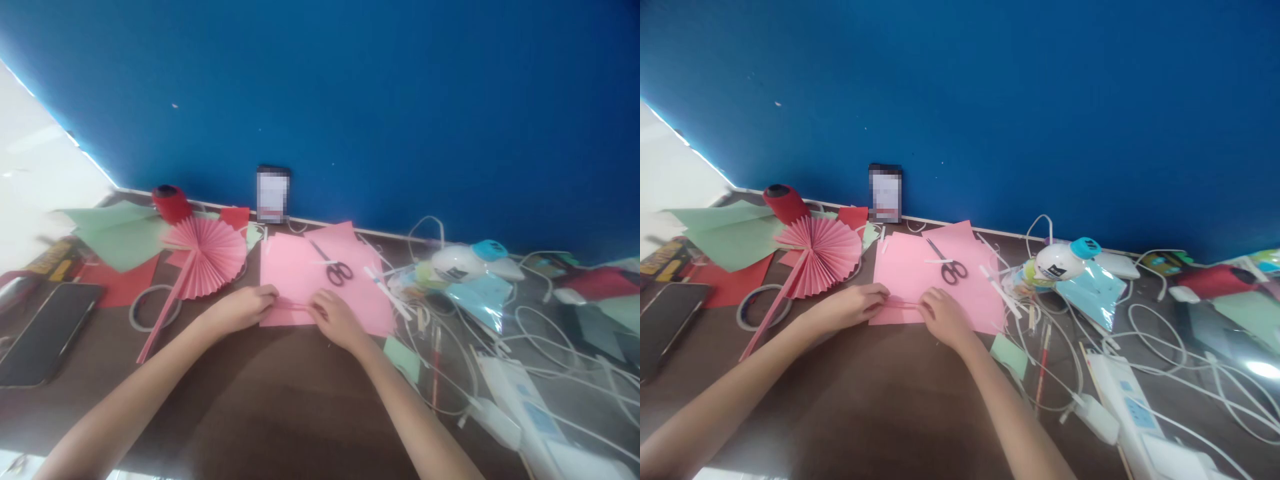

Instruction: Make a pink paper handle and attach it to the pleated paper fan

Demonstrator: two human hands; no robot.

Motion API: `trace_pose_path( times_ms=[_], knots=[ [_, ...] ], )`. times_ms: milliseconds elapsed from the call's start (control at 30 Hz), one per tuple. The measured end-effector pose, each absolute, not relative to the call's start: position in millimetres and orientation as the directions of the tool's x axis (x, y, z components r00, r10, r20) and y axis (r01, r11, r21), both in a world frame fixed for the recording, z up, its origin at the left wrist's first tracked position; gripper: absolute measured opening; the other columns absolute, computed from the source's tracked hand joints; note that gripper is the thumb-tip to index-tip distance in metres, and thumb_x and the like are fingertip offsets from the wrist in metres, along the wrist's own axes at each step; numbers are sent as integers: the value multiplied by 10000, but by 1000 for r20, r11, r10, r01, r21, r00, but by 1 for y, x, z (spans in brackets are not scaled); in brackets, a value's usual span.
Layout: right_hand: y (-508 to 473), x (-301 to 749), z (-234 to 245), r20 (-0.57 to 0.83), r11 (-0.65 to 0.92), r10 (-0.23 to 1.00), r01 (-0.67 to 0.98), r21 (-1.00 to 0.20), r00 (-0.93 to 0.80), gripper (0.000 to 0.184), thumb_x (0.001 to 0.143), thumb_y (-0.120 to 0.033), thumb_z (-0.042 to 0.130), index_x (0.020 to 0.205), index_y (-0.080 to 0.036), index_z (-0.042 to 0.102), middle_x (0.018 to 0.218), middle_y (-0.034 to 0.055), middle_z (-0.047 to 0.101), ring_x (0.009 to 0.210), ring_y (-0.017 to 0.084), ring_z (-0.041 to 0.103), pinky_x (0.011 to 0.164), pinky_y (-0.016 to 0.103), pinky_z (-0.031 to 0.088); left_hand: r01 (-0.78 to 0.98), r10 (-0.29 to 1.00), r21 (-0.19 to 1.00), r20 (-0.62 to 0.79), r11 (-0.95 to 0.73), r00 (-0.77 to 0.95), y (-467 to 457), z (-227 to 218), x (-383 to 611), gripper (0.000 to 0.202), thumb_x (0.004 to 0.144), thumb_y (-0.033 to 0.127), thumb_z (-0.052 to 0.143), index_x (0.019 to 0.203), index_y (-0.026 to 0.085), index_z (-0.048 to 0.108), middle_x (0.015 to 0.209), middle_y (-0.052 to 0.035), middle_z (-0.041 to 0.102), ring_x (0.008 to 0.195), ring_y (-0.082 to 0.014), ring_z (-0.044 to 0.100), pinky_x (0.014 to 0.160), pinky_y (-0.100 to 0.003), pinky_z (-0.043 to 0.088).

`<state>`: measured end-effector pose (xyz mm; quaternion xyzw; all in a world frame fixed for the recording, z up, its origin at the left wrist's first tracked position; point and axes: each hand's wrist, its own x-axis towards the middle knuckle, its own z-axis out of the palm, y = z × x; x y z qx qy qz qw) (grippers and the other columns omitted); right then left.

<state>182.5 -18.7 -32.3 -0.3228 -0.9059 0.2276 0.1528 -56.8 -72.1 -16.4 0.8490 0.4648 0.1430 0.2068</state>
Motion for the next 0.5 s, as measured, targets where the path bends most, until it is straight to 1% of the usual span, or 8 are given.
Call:
trace_pose_path(
  times_ms=[67, 133, 233, 333, 400, 500],
  knots=[
    [-19, 181, -32, 128, 686, 661, 526, -503, -740, 129, 846, -168, 460, 721, -195, 478, 759, 18, 525, 718, 151, 483, 629, 263, 381, 734, 846, 464, 70, -496, 528, -75, -20, -59, 253, 886, 171, 371, 938, 124, 615, 1042, -87, 580, 880, -143, 596, 847, -259, 454],
    [-19, 180, -30, 124, 687, 664, 537, -489, -737, 118, 842, -160, 457, 731, -196, 473, 749, 14, 519, 707, 151, 473, 626, 264, 374, 727, 859, 487, 104, -484, 502, -75, -25, -60, 263, 900, 182, 348, 960, 136, 600, 1111, -91, 550, 940, -148, 582, 887, -276, 443],
    [-19, 178, -30, 118, 701, 653, 537, -470, -748, 108, 838, -155, 460, 738, -196, 475, 738, 13, 519, 702, 155, 465, 627, 267, 365, 712, 900, 566, 142, -416, 413, -74, -32, -62, 199, 878, 198, 407, 866, 146, 599, 1169, -93, 513, 1017, -166, 549, 922, -306, 431],
    [-20, 177, -32, 122, 693, 666, 550, -466, -736, 115, 840, -204, 486, 725, -196, 484, 732, 14, 521, 704, 158, 469, 627, 271, 366, 684, 924, 635, 142, -359, 354, -72, -36, -63, 145, 833, 209, 491, 748, 146, 590, 1117, -93, 533, 1006, -177, 547, 895, -318, 449],
    [-20, 176, -34, 108, 660, 695, 571, -488, -711, 132, 836, -240, 509, 713, -198, 488, 724, 8, 524, 700, 156, 476, 624, 269, 371, 666, 932, 667, 130, -334, 338, -71, -37, -63, 143, 816, 213, 518, 713, 145, 591, 1090, -90, 542, 982, -172, 555, 868, -310, 461],
    [-18, 175, -38, 72, 586, 738, 585, -561, -671, 155, 821, -250, 534, 681, -199, 488, 714, 0, 535, 695, 149, 492, 618, 262, 380, 658, 940, 688, 110, -307, 324, -69, -36, -62, 137, 801, 188, 524, 700, 142, 604, 1091, -87, 534, 951, -163, 567, 849, -301, 468]
  ],
)
